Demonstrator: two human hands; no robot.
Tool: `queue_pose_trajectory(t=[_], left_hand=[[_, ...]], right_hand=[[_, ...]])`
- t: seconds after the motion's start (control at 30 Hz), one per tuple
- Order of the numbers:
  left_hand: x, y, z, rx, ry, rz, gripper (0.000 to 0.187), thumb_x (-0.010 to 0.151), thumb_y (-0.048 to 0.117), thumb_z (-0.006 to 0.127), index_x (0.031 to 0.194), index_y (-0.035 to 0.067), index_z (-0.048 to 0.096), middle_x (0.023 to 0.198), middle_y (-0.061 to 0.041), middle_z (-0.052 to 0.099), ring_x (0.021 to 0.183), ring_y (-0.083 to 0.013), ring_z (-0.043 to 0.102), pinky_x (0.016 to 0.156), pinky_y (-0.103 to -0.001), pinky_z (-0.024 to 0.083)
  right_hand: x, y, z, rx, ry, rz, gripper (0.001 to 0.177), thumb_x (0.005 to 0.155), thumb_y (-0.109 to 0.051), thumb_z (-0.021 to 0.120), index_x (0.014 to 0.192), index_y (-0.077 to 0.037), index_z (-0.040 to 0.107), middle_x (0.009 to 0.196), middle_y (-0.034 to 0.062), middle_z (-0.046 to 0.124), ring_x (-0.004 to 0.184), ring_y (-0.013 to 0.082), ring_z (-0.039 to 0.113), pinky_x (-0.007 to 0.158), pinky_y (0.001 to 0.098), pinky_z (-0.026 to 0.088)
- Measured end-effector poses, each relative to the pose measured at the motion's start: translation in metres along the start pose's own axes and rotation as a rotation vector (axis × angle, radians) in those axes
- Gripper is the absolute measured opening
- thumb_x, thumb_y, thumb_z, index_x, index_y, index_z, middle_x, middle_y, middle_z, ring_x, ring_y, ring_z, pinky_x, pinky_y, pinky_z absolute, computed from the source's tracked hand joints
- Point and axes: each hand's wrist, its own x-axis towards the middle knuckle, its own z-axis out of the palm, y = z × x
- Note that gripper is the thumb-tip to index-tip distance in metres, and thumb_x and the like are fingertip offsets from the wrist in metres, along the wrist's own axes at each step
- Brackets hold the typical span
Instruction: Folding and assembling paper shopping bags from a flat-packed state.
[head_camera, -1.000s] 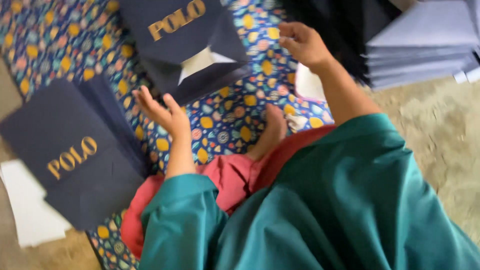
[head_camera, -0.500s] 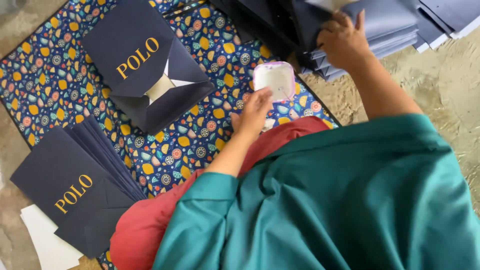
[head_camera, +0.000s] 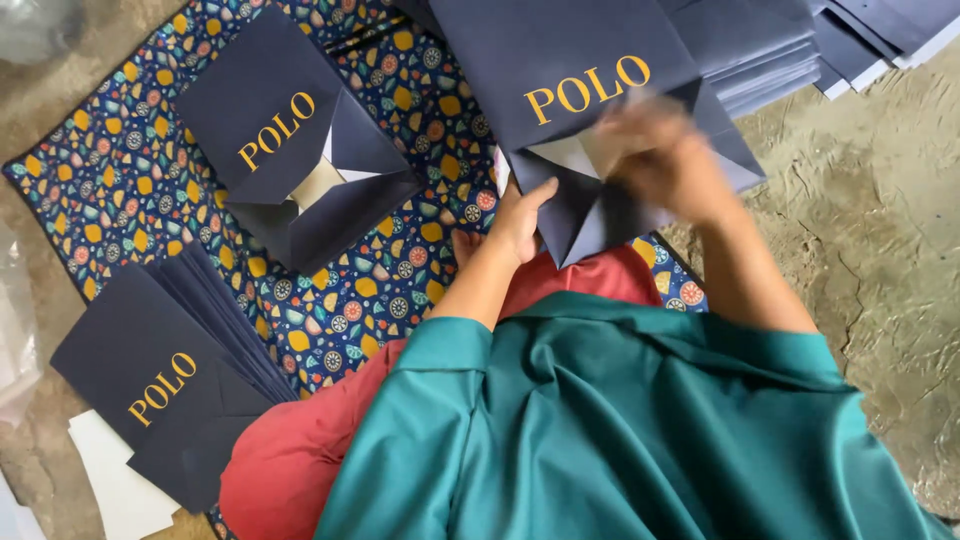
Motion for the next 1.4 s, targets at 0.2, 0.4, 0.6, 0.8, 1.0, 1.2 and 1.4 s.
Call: queue_pose_trajectory(t=[0.2, 0.4, 0.6, 0.8, 1.0, 1.2, 1.4], left_hand=[[-0.016, 0.021, -0.011, 0.177, -0.129, 0.109, 0.052, 0.078, 0.014, 0.082, 0.127, 0.007, 0.063, 0.110, -0.013, 0.074, 0.095, -0.0244, 0.071, 0.088, -0.040, 0.059], [-0.074, 0.098, -0.070, 0.284, -0.162, 0.217, 0.038, 0.077, 0.009, 0.084, 0.113, 0.006, 0.072, 0.104, -0.012, 0.077, 0.089, -0.0250, 0.074, 0.084, -0.046, 0.063], [-0.172, 0.176, -0.162, 0.906, 0.222, 0.768, 0.041, 0.077, 0.005, 0.085, 0.116, 0.009, 0.072, 0.111, -0.004, 0.076, 0.101, -0.0147, 0.066, 0.094, -0.034, 0.055], [-0.252, 0.186, -0.203, 0.866, 0.622, 0.841, 0.094, 0.081, -0.017, 0.055, 0.165, 0.009, 0.021, 0.159, -0.036, 0.033, 0.149, -0.0494, 0.033, 0.127, -0.056, 0.028], [-0.275, 0.158, -0.252, 0.739, 0.599, 0.577, 0.094, 0.096, 0.005, 0.064, 0.169, 0.014, 0.004, 0.173, -0.020, 0.005, 0.159, -0.0373, 0.010, 0.130, -0.052, 0.017], [-0.289, 0.150, -0.253, 0.961, 0.676, 0.854, 0.091, 0.099, 0.022, 0.071, 0.164, -0.004, 0.012, 0.169, -0.031, 0.010, 0.155, -0.0492, 0.018, 0.128, -0.059, 0.017], [-0.273, 0.126, -0.289, 0.995, 0.657, 0.728, 0.103, 0.096, 0.028, 0.074, 0.168, 0.011, 0.002, 0.170, -0.029, 0.013, 0.156, -0.0462, 0.021, 0.127, -0.057, 0.023]], right_hand=[[-0.027, 0.128, 0.011, -0.096, 0.471, 0.649, 0.047, 0.106, -0.035, 0.066, 0.141, -0.005, 0.058, 0.135, 0.0188, 0.063, 0.122, 0.0328, 0.062, 0.100, 0.0442, 0.049], [0.016, 0.059, 0.018, 1.131, 0.397, 0.812, 0.105, 0.078, -0.073, 0.056, 0.162, -0.013, 0.037, 0.128, 0.0102, 0.070, 0.107, 0.0184, 0.074, 0.092, 0.0317, 0.063], [0.069, -0.025, 0.097, 1.067, 0.098, 0.496, 0.031, 0.096, -0.003, 0.063, 0.125, -0.011, 0.066, 0.118, 0.0021, 0.072, 0.110, 0.0138, 0.067, 0.103, 0.0281, 0.055], [0.072, -0.005, 0.230, 0.549, -0.178, 0.475, 0.025, 0.095, -0.008, 0.075, 0.119, -0.013, 0.074, 0.108, 0.0069, 0.074, 0.103, 0.0213, 0.072, 0.088, 0.0377, 0.057], [0.057, -0.015, 0.269, 0.615, -0.192, 0.480, 0.044, 0.103, -0.006, 0.065, 0.143, -0.003, 0.047, 0.128, 0.0190, 0.062, 0.112, 0.0287, 0.063, 0.090, 0.0434, 0.058], [0.061, -0.056, 0.274, 0.424, 0.049, 0.528, 0.036, 0.111, -0.022, 0.058, 0.143, -0.012, 0.045, 0.141, 0.0251, 0.057, 0.124, 0.0444, 0.060, 0.095, 0.0550, 0.057], [0.057, -0.078, 0.301, 0.508, 0.137, 0.327, 0.087, 0.103, -0.003, 0.073, 0.164, -0.014, 0.013, 0.164, 0.0245, 0.031, 0.151, 0.0413, 0.034, 0.123, 0.0551, 0.037]])
